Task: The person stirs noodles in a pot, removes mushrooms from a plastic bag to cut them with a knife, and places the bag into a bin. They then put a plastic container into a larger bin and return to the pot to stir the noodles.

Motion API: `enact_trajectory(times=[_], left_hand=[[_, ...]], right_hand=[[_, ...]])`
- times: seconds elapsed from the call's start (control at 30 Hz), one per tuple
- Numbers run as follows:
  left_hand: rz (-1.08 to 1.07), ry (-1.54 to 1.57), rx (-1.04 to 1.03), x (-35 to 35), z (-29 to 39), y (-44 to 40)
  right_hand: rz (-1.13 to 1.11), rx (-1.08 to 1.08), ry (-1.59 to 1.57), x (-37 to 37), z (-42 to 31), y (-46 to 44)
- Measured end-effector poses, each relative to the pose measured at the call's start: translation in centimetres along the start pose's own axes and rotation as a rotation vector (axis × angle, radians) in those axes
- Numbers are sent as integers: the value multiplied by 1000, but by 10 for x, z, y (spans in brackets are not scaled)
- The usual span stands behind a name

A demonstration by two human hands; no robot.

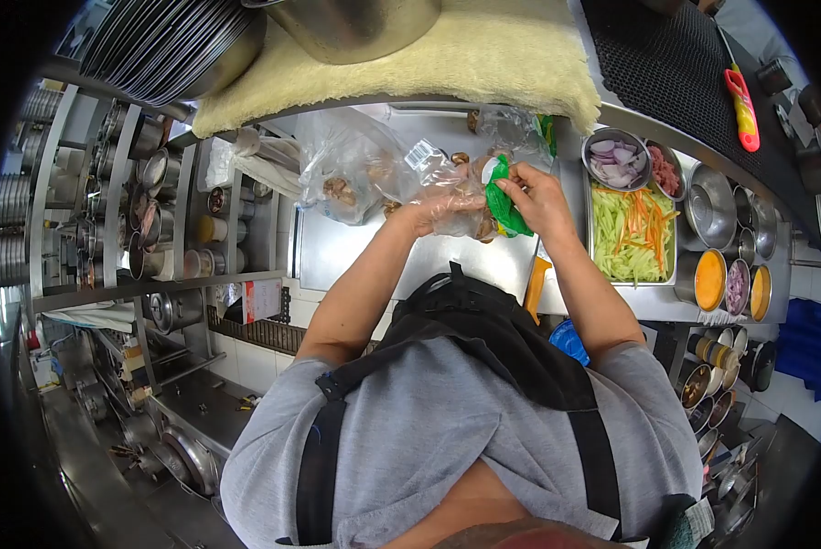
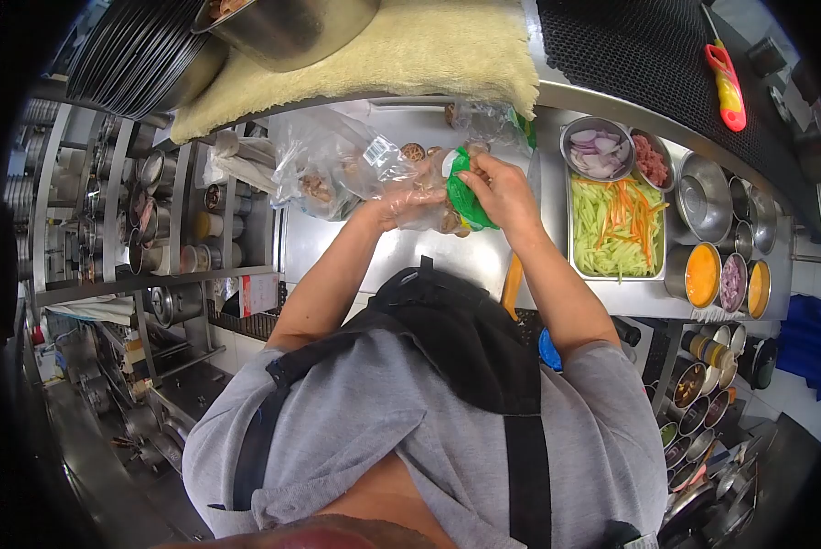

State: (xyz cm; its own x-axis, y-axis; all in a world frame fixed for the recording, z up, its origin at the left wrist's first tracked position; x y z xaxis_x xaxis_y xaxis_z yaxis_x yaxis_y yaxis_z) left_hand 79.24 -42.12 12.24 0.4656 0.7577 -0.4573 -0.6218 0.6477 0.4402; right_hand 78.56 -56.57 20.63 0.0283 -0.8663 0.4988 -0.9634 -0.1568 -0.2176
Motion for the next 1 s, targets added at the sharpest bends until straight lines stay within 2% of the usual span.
enact_trajectory(times=[0.1,0.17,0.23,0.3,0.33,0.37,0.43,0.5,0.57,0.67,0.7,0.73,0.77,0.8,0.83,0.87,0.9,0.97,1.0], left_hand=[[65,26,-61,6,-5,-6],[142,4,-47,17,-9,-7],[216,-19,-31,28,-10,-4],[157,277,-53,28,-2,7],[166,296,-138,32,4,11],[163,294,-138,34,6,8],[215,-23,-164,41,11,1],[284,-111,-135,55,10,-12],[358,-196,-114,69,13,-11],[441,-377,-112,73,26,2],[685,-427,27,81,24,12],[926,-472,170,91,21,26],[925,-470,172,101,18,22],[834,-739,75,109,24,8],[728,-1010,-30,110,25,-4],[759,-957,-149,105,35,-1],[763,-961,-166,105,42,-4],[982,-1204,-471,81,64,24],[978,-1205,-601,53,83,39]], right_hand=[[46,-10,-151,-5,22,0],[52,-192,-460,-13,46,2],[64,-182,-534,-10,45,3],[81,-172,-606,-3,41,2],[121,-164,-586,7,43,0],[163,-155,-566,14,43,-3],[113,-150,-443,10,41,-7],[10,-167,-217,0,45,-19],[52,-131,-161,7,32,-28],[207,105,10,41,-34,-32],[206,103,10,39,-33,-34],[194,211,90,35,-41,-39],[179,318,170,30,-46,-43],[-6,266,392,1,-21,-52],[-4,264,392,-5,-8,-50],[6,243,387,-3,-3,-54],[12,227,385,0,3,-61],[-7,196,387,1,10,-58],[-11,183,360,2,10,-59]])
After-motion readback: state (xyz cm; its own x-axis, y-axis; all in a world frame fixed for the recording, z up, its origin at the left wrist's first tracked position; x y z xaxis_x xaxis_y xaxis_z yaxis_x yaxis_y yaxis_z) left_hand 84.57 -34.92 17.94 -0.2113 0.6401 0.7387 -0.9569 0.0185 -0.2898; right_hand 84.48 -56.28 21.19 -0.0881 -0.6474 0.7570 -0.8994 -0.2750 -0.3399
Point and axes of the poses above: each hand's wrist, its own y-axis away from the middle knuckle, its own x-axis out of the back of the hand, z = x × y, the point moved 8 cm from there along -y, towards the middle knuckle, and after that the axes turned 4 degrees about x, right-handed, at the moved point
